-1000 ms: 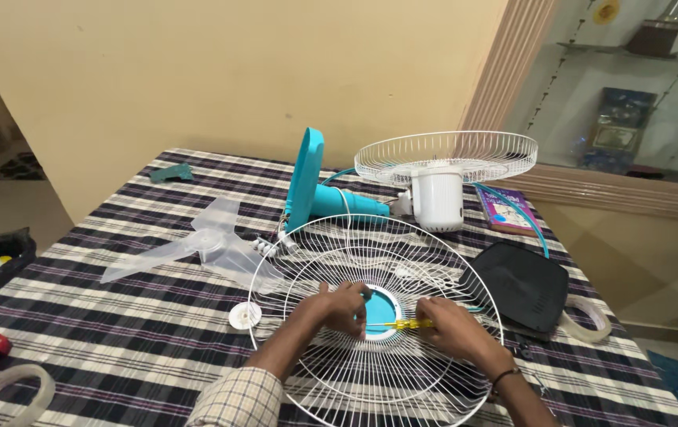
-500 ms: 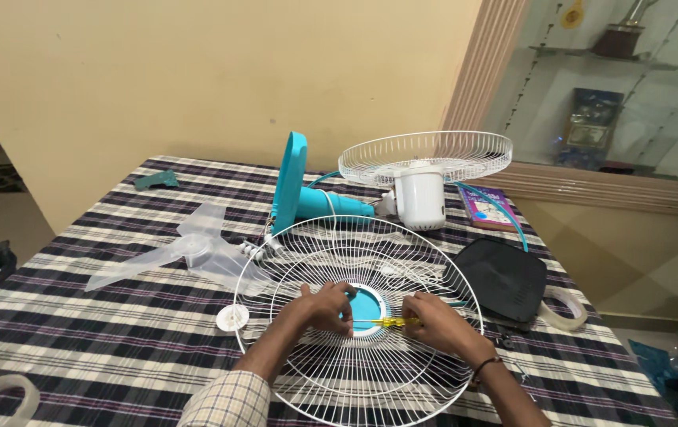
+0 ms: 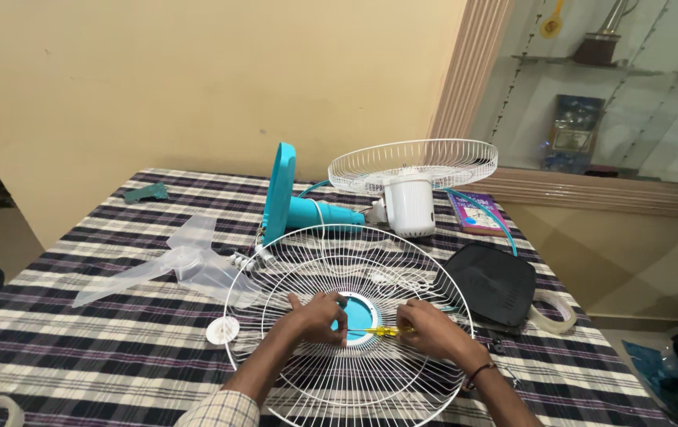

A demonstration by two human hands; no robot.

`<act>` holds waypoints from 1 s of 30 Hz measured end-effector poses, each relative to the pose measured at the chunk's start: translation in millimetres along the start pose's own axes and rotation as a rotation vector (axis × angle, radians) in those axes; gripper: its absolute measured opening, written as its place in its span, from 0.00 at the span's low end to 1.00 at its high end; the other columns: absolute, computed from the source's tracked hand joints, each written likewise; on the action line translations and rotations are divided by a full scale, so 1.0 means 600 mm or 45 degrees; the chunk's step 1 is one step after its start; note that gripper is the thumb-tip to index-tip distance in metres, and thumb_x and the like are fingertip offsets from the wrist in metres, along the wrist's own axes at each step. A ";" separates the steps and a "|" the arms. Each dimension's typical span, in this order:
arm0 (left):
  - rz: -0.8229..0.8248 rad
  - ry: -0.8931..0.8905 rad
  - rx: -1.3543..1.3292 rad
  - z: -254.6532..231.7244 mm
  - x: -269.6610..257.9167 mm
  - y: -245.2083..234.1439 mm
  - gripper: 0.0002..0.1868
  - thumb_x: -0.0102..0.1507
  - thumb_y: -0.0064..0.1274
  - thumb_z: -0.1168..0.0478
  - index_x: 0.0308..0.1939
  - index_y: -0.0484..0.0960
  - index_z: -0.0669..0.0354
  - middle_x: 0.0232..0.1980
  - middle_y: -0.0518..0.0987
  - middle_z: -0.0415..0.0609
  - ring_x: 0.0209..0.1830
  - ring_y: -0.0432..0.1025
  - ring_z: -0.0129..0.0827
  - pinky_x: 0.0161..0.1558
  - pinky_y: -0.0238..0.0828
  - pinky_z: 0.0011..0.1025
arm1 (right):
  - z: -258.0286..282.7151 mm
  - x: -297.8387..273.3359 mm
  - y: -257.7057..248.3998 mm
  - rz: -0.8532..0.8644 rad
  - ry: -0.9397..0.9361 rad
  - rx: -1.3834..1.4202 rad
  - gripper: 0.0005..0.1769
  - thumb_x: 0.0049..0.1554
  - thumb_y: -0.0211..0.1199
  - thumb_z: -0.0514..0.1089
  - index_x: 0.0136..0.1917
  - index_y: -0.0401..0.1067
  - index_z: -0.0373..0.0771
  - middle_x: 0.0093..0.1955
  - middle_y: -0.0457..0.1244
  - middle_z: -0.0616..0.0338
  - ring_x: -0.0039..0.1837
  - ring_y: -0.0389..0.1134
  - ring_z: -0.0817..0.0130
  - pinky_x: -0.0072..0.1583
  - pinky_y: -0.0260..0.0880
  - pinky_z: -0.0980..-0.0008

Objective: The person assembles a table fan by connecting the motor housing to the stand and then attaching the front wire cage to the fan blades. They use a screwdriver to tighten screws on the stand and the front cage hub.

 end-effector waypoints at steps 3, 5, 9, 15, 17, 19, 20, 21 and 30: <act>-0.003 0.029 0.011 -0.003 -0.008 -0.005 0.09 0.54 0.69 0.51 0.37 0.86 0.38 0.80 0.59 0.39 0.84 0.42 0.43 0.66 0.15 0.88 | -0.007 -0.005 0.001 -0.020 -0.022 -0.017 0.14 0.54 0.69 0.49 0.44 0.68 0.39 0.50 0.61 0.58 0.58 0.64 0.60 0.60 0.67 0.58; 0.002 0.031 0.032 -0.010 -0.013 -0.006 0.14 0.54 0.69 0.50 0.43 0.85 0.35 0.80 0.59 0.38 0.83 0.44 0.43 0.67 0.17 0.87 | -0.010 -0.011 0.002 -0.058 -0.062 -0.013 0.13 0.53 0.69 0.47 0.44 0.68 0.39 0.51 0.61 0.57 0.59 0.63 0.59 0.60 0.67 0.58; 0.021 -0.005 0.129 -0.029 -0.014 -0.007 0.29 0.55 0.68 0.48 0.59 0.78 0.21 0.80 0.57 0.40 0.82 0.46 0.43 0.70 0.21 0.84 | -0.015 -0.026 0.011 -0.054 -0.038 -0.022 0.16 0.52 0.70 0.49 0.43 0.68 0.38 0.51 0.60 0.55 0.58 0.62 0.57 0.60 0.67 0.57; 0.038 0.036 0.312 -0.044 -0.012 -0.009 0.33 0.55 0.67 0.45 0.65 0.76 0.18 0.76 0.66 0.44 0.81 0.51 0.44 0.74 0.25 0.79 | -0.023 -0.038 0.013 -0.021 0.041 -0.081 0.16 0.53 0.69 0.51 0.44 0.69 0.39 0.51 0.60 0.56 0.58 0.62 0.57 0.60 0.65 0.58; 0.051 0.038 0.320 -0.045 -0.008 -0.008 0.33 0.55 0.67 0.46 0.65 0.76 0.19 0.76 0.65 0.45 0.81 0.51 0.45 0.74 0.25 0.78 | -0.024 -0.038 0.010 -0.066 0.003 -0.057 0.14 0.55 0.67 0.51 0.44 0.69 0.39 0.50 0.60 0.55 0.57 0.62 0.57 0.59 0.66 0.58; 0.078 0.028 0.297 -0.045 -0.004 -0.007 0.32 0.56 0.68 0.48 0.65 0.77 0.19 0.78 0.62 0.46 0.82 0.46 0.47 0.73 0.22 0.78 | -0.025 -0.031 0.016 -0.014 0.075 -0.050 0.15 0.56 0.65 0.51 0.44 0.68 0.39 0.49 0.60 0.56 0.56 0.62 0.59 0.59 0.66 0.58; 0.077 0.025 0.282 -0.046 -0.003 -0.006 0.32 0.56 0.67 0.48 0.64 0.76 0.18 0.78 0.63 0.45 0.82 0.48 0.46 0.73 0.23 0.78 | -0.026 -0.029 0.018 0.011 0.110 -0.046 0.15 0.57 0.64 0.52 0.44 0.68 0.39 0.49 0.60 0.57 0.55 0.62 0.59 0.59 0.66 0.58; 0.075 0.017 0.266 -0.045 -0.004 -0.004 0.33 0.56 0.67 0.48 0.64 0.76 0.17 0.78 0.63 0.45 0.81 0.49 0.45 0.74 0.23 0.78 | -0.024 -0.027 0.017 0.004 0.096 -0.038 0.15 0.57 0.64 0.52 0.43 0.68 0.39 0.49 0.60 0.57 0.55 0.61 0.60 0.58 0.65 0.58; -0.146 0.091 0.037 -0.026 -0.027 -0.032 0.32 0.52 0.69 0.44 0.61 0.81 0.31 0.77 0.66 0.40 0.78 0.56 0.36 0.77 0.35 0.64 | -0.013 -0.033 -0.018 -0.147 0.089 -0.159 0.15 0.54 0.67 0.53 0.46 0.71 0.41 0.51 0.63 0.58 0.60 0.64 0.59 0.60 0.66 0.59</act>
Point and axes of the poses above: each hand's wrist, its own x-axis towards the middle knuckle, its own y-axis out of the palm, z = x × y, the point moved 4 cm from there along x, towards the middle knuckle
